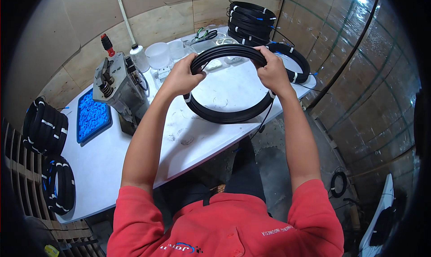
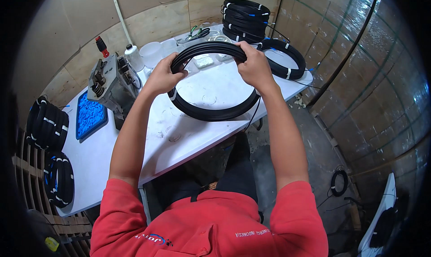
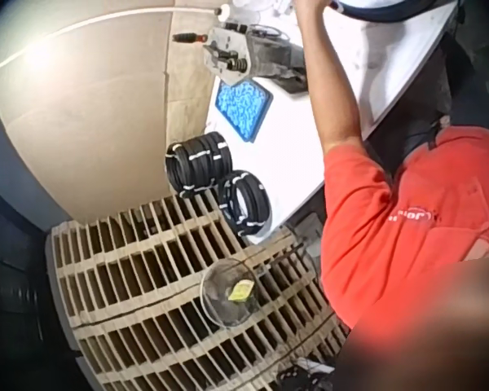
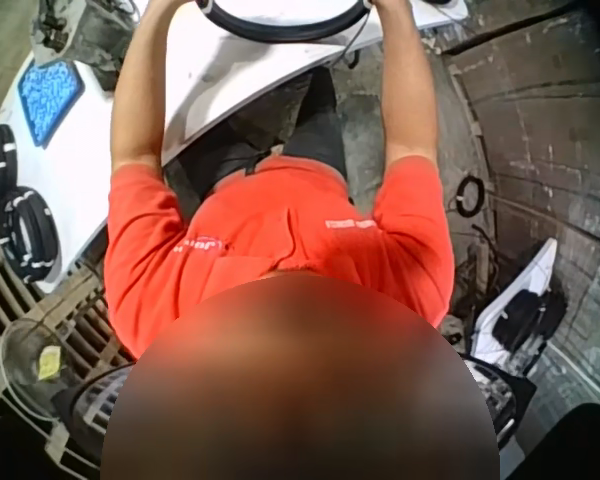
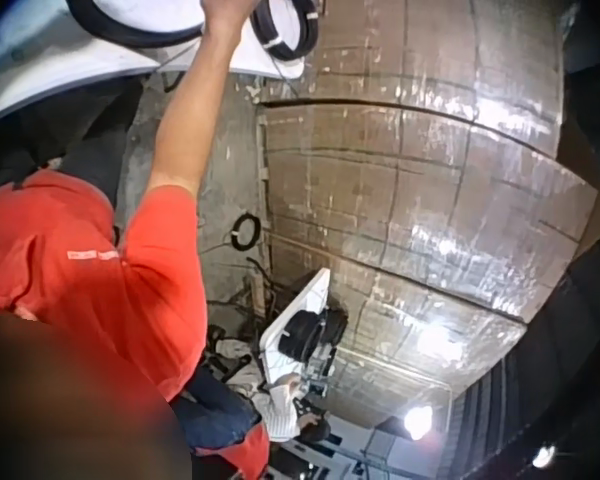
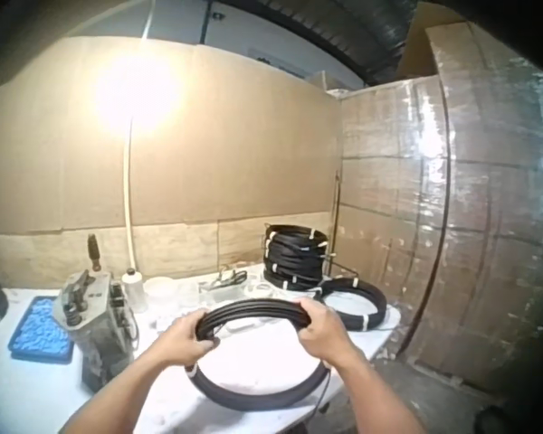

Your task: The recorder is securing a coiled black cable by applying pieces of white tape around the coil.

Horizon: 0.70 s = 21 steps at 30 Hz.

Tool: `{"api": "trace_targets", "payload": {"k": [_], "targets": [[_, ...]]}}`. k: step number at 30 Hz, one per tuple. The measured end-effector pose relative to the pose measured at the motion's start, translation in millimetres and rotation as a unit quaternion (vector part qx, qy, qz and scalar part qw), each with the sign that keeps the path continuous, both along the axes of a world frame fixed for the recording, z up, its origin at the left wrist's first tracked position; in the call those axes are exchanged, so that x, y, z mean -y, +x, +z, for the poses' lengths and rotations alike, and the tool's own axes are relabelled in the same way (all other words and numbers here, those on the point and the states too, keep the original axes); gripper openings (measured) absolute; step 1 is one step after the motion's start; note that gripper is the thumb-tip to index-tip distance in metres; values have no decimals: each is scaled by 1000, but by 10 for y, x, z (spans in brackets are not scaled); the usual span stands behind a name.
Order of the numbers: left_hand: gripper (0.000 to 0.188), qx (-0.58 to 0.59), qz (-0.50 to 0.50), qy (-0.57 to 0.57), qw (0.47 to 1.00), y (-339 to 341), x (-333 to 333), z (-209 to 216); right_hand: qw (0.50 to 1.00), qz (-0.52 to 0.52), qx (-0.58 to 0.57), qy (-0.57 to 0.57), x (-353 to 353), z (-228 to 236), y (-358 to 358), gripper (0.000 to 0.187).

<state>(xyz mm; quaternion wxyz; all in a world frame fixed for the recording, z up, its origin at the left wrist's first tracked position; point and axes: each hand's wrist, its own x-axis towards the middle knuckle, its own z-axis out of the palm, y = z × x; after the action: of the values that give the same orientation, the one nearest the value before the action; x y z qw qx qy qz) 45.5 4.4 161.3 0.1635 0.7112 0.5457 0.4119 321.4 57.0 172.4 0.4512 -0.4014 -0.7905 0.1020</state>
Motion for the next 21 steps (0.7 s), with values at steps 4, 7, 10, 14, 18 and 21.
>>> {"api": "trace_targets", "payload": {"k": [4, 7, 10, 14, 18, 21], "targets": [[27, -35, -18, -59, 997, -82, -82, 65, 1000, 8, 5, 6, 29, 4, -45, 26], [23, -30, -61, -57, 996, -88, -98, 119, 1000, 5, 15, 6, 66, 11, -64, 26], [18, -19, -82, -31, 996, -67, -74, 167, 1000, 8, 13, 16, 52, 3, -65, 26], [13, -55, -57, -20, 997, 12, -55, 197, 1000, 4, 2, 15, 67, 12, -48, 26], [14, -22, -17, 2, 1000, 43, -81, 129, 999, -5, 18, 44, 66, 5, -61, 28], [19, -26, 1, -17, 1000, 93, -43, 178, 999, -4, 17, 43, 69, -2, -47, 27]]}}
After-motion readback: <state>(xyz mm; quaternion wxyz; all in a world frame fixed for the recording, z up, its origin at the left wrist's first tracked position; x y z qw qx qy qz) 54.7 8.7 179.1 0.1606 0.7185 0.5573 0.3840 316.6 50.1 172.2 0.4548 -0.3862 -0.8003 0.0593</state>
